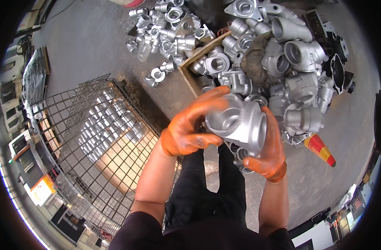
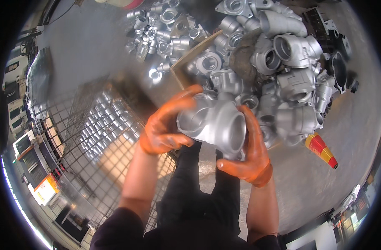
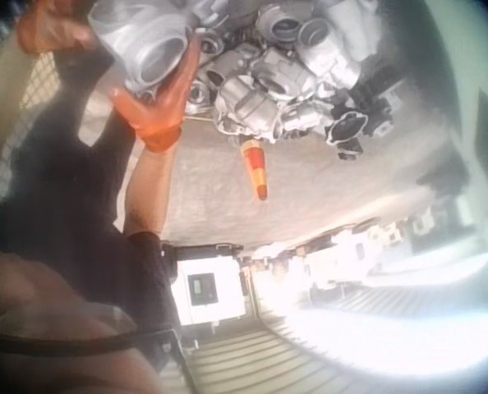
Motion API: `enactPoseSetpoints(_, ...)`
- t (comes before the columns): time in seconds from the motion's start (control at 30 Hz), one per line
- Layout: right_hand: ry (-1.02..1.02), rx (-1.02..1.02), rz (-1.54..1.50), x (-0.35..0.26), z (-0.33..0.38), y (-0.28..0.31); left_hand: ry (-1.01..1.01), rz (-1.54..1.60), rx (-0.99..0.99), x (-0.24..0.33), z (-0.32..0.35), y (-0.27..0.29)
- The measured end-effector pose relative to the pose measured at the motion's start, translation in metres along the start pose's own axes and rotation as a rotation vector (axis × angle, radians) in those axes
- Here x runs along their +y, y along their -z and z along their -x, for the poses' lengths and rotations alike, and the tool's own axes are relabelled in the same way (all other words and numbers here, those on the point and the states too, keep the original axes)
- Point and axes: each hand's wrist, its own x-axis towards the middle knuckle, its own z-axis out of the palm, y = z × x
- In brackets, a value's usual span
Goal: The person picks up multiple silver metal castings from a wooden crate, rotates them to view different angles, and places them back. The person repeats this process for several parts throughout the clip.
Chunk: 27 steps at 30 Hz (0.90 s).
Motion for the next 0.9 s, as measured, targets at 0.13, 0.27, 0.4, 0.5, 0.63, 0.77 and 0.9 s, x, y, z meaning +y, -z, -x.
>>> enactPoseSetpoints(0.13,0.040,0.107,-0.284,0.013,0.031,0.005,0.010,0.078,0.158,0.003,0.001,-0.055)
enactPoseSetpoints(0.27,-0.036,0.318,-0.498,0.004,0.063,-0.016,0.021,0.170,0.131,0.005,0.004,-0.084)
enactPoseSetpoints(0.4,-0.021,0.356,-0.494,0.018,0.091,-0.015,-0.041,0.188,0.104,0.010,0.004,-0.105)
enactPoseSetpoints(0.5,-0.063,0.367,-0.402,0.020,0.108,-0.007,-0.054,0.158,0.093,0.013,0.004,-0.120)
enactPoseSetpoints(0.63,-0.020,0.394,-0.388,0.008,0.117,0.001,-0.038,0.143,0.063,0.013,0.004,-0.139)
enactPoseSetpoints(0.77,0.009,0.472,-0.449,0.009,0.140,0.016,0.055,0.130,0.064,0.012,-0.001,-0.170)
enactPoseSetpoints(0.9,0.105,0.530,-0.460,0.000,0.163,0.033,0.141,0.052,-0.072,0.008,-0.009,-0.198)
